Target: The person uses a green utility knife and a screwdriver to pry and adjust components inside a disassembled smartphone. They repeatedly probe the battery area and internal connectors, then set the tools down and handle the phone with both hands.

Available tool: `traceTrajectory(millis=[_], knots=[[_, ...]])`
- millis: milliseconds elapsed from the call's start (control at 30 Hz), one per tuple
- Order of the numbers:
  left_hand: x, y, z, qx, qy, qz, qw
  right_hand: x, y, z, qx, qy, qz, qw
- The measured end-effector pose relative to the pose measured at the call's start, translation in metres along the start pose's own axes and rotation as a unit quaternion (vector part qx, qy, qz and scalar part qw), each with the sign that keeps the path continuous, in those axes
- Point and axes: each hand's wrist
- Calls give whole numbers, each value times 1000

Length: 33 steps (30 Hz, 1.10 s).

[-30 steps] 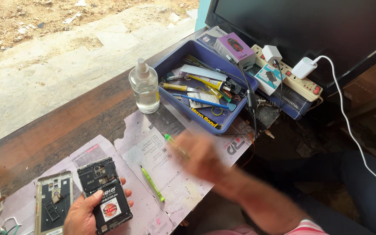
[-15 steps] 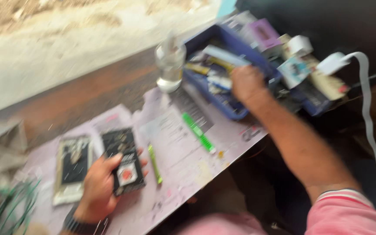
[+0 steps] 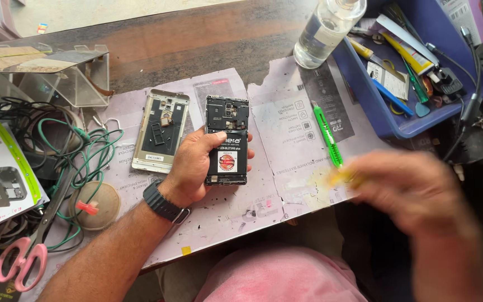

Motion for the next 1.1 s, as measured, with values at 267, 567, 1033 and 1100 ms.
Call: traceTrajectory(millis=[267,567,1033,1100], knots=[[-6,-9,-5,-37,24,26,999,-59,-82,28,-2,-137,485,864],[-6,-9,-4,-37,30,5,999,-58,-93,37,3,-236,559,795],[-4,-6,-3,-28,21,2,999,-61,-93,36,14,-224,566,794],[-3,-7,-2,-34,23,-3,999,-61,-94,35,15,-213,571,793]])
Point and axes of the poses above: each hand's wrist, its own z-axis towards the middle knuckle, its own y-axis out of the back of the hand, x = y × z, and after that the axes turned 3 degrees about -z, right-handed
